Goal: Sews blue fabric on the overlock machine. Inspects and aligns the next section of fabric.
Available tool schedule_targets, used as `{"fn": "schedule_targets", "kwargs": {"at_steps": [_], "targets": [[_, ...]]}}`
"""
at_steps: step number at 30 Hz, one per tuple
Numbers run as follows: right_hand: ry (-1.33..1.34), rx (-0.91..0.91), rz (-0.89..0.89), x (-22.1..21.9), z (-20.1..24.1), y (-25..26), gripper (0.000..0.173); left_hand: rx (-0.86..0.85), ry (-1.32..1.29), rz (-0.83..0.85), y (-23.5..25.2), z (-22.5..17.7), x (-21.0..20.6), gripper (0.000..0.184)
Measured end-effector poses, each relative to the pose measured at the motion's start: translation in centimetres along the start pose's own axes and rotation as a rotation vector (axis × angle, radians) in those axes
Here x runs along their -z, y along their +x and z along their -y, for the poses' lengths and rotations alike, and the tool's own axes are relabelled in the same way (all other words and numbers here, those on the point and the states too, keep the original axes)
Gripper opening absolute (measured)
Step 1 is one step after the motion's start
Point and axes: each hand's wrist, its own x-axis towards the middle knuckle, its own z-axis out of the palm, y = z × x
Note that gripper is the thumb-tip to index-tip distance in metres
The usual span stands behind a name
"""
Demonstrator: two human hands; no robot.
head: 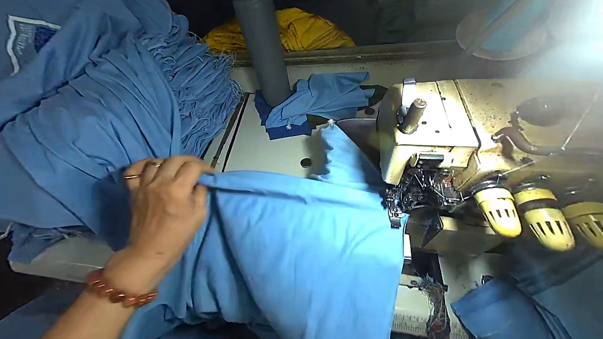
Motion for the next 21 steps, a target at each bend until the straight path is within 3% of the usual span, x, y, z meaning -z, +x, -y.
{"fn": "schedule_targets", "kwargs": {"at_steps": [2,4,7,9,13,17,18,19,21], "targets": [[0.113,-0.123,0.016,-0.4,0.4,-0.6,0.044,-0.074,-0.137,-0.028,0.1,-4.7,0.0,0.027],[0.38,-0.306,-0.002,-1.0,0.4,-1.9,0.06,-0.204,-0.35,-0.038,-3.0,-9.9,-0.2,0.025],[0.991,-0.457,-0.144,-2.4,-0.3,-3.1,0.073,-0.229,-0.649,0.175,-9.7,-15.9,-1.1,0.035],[1.205,-0.455,-0.171,-2.7,-0.1,-3.1,0.08,-0.181,-0.695,0.263,-13.2,-17.9,-2.2,0.042],[1.324,-0.434,-0.222,-3.4,0.1,-3.5,0.096,-0.146,-0.64,0.265,-17.4,-19.1,-3.6,0.021],[1.202,-0.534,-0.251,-3.8,0.8,-3.6,0.111,-0.09,-0.716,0.249,-18.1,-18.7,-3.1,0.018],[1.112,-0.566,-0.23,-3.9,0.9,-3.6,0.104,-0.07,-0.758,0.266,-18.2,-18.4,-2.9,0.018],[0.995,-0.604,-0.225,-4.2,0.8,-3.6,0.085,-0.056,-0.793,0.28,-18.3,-18.2,-2.8,0.017],[0.722,-0.696,-0.264,-4.9,-0.1,-3.5,0.031,-0.035,-0.789,0.284,-18.6,-18.2,-3.0,0.017]]}}
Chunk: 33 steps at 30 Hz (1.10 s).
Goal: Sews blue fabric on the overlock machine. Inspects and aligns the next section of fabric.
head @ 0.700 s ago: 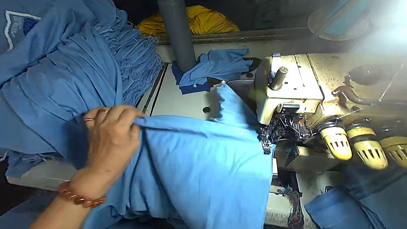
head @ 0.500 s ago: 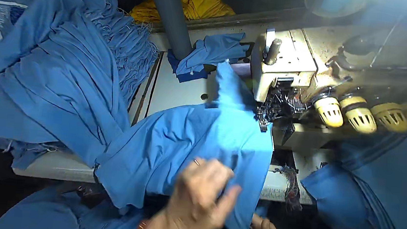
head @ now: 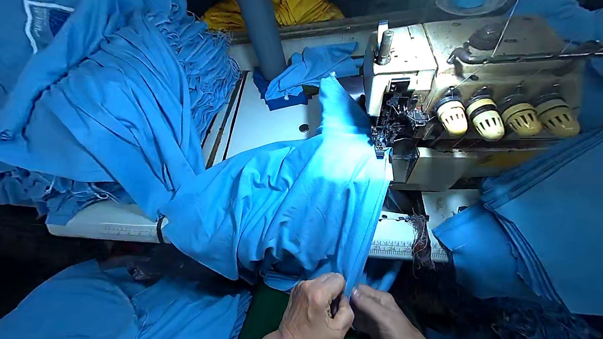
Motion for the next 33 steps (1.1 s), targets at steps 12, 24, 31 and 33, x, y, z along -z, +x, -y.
{"fn": "schedule_targets", "kwargs": {"at_steps": [12,24,31,33], "targets": [[-1.111,-0.264,0.032,-0.2,-1.0,2.2,0.046,0.725,0.271,0.849,0.7,-1.2,0.6,0.04],[0.098,-0.186,-0.197,-2.1,-0.6,0.7,0.014,1.263,-0.823,-0.206,-0.8,0.3,1.9,0.02],[0.289,-0.116,0.096,-4.1,4.8,-2.5,0.022,0.949,-1.023,-0.705,4.8,-1.0,14.2,0.025],[0.192,-0.016,0.202,-4.8,6.7,-4.3,0.022,0.733,-0.763,-0.669,4.6,-5.9,16.4,0.026]]}}
